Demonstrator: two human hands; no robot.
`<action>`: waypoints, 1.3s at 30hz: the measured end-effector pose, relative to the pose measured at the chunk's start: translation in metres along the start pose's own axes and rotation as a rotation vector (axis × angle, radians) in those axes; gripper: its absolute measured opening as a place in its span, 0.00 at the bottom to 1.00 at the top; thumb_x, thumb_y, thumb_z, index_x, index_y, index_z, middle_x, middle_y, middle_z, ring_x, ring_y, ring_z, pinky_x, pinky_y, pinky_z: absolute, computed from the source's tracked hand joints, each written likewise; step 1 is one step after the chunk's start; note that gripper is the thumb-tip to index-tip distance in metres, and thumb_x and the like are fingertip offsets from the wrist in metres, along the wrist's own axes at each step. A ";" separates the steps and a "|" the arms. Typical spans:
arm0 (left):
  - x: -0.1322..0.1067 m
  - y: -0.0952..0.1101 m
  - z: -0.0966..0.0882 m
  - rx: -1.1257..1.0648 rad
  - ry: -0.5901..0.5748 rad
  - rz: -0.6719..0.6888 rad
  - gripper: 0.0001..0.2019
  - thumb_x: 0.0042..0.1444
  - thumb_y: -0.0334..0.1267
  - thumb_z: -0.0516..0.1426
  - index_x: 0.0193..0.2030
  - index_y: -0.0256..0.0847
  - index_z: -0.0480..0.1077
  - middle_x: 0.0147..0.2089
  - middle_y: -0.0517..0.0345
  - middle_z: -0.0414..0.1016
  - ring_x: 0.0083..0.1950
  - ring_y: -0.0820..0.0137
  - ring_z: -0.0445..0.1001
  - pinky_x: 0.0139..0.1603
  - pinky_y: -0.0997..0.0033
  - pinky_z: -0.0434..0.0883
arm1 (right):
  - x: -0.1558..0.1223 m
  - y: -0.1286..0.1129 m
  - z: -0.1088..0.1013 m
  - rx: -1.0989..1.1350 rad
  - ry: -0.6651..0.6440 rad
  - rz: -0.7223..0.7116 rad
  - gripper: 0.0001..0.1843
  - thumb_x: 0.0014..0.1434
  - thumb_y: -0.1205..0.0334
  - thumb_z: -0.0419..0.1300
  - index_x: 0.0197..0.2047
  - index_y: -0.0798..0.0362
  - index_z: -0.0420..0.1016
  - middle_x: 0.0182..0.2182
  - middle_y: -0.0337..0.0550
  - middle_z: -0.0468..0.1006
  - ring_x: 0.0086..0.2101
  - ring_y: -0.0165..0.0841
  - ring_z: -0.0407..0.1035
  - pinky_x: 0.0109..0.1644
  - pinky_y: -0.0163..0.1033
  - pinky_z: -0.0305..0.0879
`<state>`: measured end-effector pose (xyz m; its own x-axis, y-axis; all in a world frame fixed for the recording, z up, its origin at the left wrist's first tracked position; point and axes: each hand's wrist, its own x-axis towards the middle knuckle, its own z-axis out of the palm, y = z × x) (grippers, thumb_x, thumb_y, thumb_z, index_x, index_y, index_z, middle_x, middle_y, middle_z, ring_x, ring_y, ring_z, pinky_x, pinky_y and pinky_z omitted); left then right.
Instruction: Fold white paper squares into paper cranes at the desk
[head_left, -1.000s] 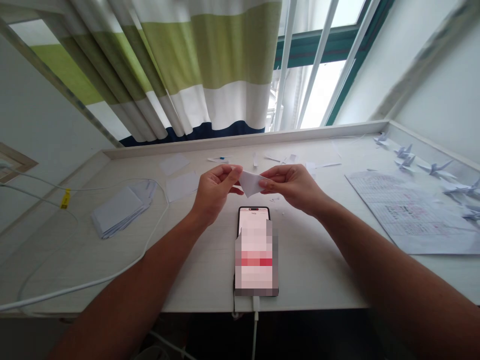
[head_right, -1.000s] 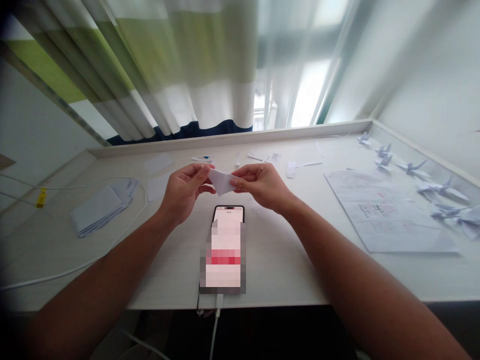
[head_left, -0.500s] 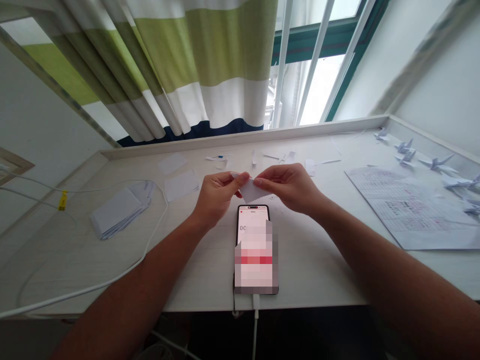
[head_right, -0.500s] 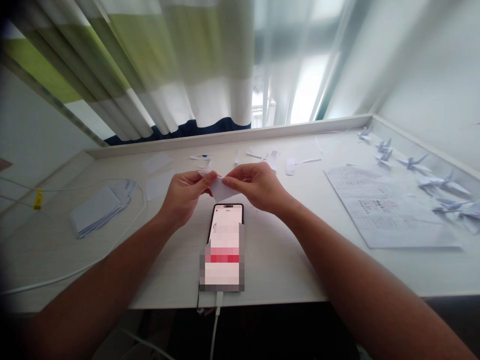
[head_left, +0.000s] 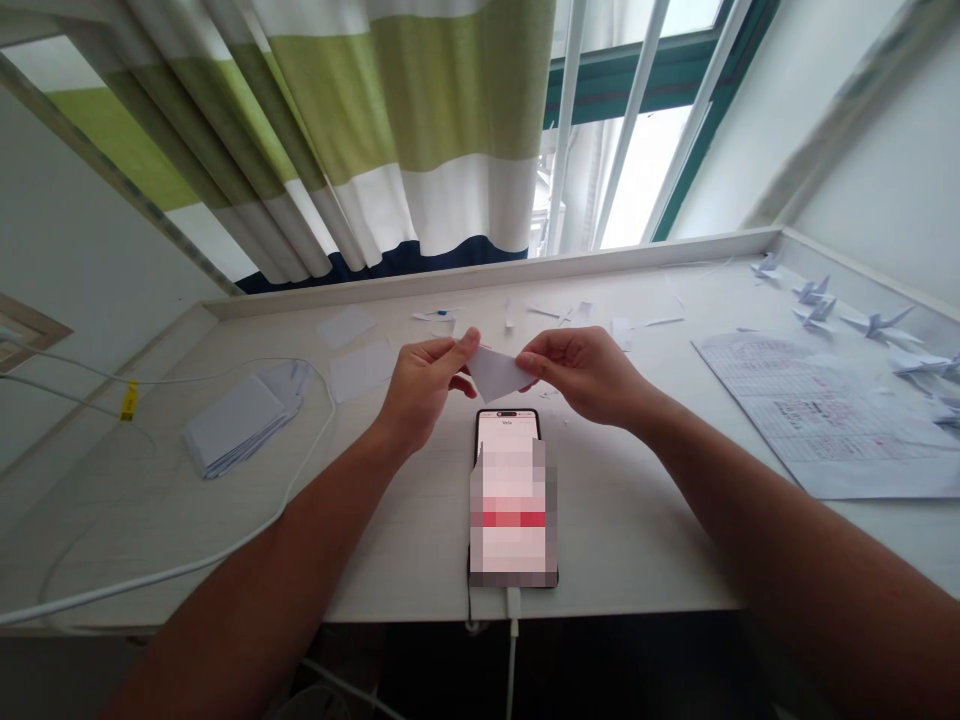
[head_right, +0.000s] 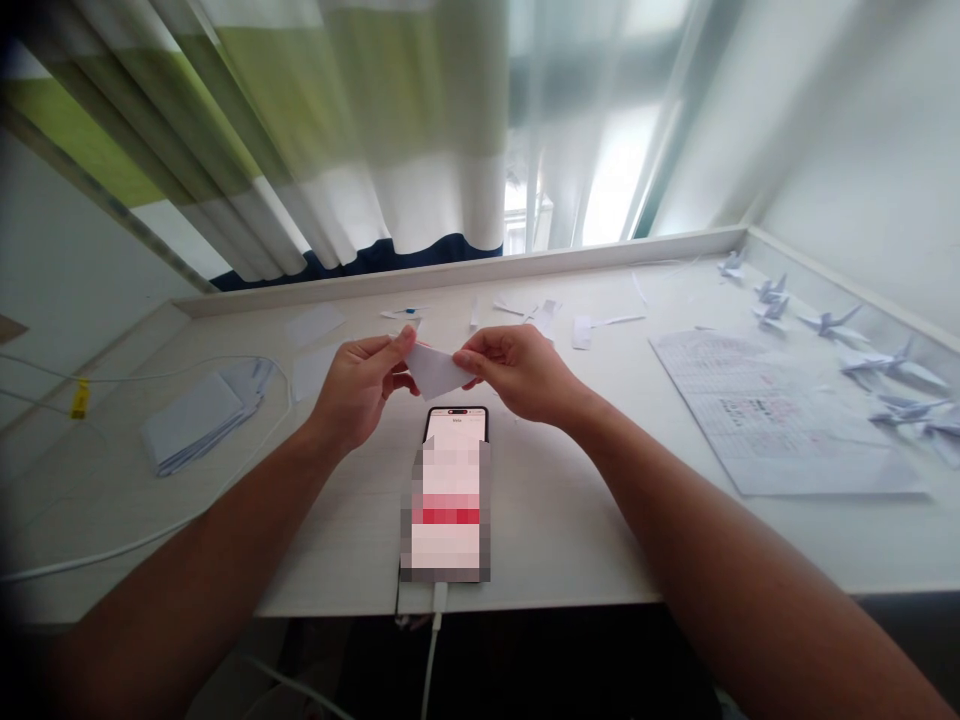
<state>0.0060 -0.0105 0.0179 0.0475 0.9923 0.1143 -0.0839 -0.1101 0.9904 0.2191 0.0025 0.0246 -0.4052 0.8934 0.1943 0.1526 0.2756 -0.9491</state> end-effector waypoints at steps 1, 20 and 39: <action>0.000 0.000 0.000 0.002 0.002 -0.008 0.23 0.53 0.59 0.70 0.27 0.37 0.78 0.28 0.54 0.77 0.29 0.71 0.73 0.27 0.73 0.71 | 0.000 0.000 0.000 -0.009 0.003 0.009 0.20 0.60 0.43 0.70 0.35 0.55 0.84 0.32 0.48 0.86 0.34 0.39 0.81 0.41 0.47 0.78; 0.006 -0.001 -0.008 0.067 -0.052 0.001 0.21 0.54 0.56 0.70 0.31 0.36 0.82 0.30 0.51 0.81 0.30 0.70 0.76 0.27 0.73 0.75 | 0.003 0.003 -0.015 0.081 -0.133 0.107 0.26 0.60 0.37 0.69 0.35 0.55 0.86 0.32 0.48 0.87 0.35 0.36 0.81 0.45 0.45 0.77; 0.005 0.000 -0.008 0.186 -0.086 -0.047 0.23 0.53 0.57 0.70 0.32 0.35 0.82 0.30 0.47 0.83 0.29 0.65 0.81 0.26 0.70 0.77 | 0.001 -0.001 -0.020 -0.420 -0.189 0.080 0.20 0.69 0.48 0.60 0.29 0.51 0.81 0.26 0.41 0.84 0.26 0.31 0.72 0.32 0.40 0.63</action>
<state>-0.0014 -0.0054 0.0176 0.1326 0.9890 0.0659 0.1057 -0.0802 0.9912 0.2366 0.0100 0.0307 -0.5281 0.8483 0.0389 0.5262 0.3628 -0.7691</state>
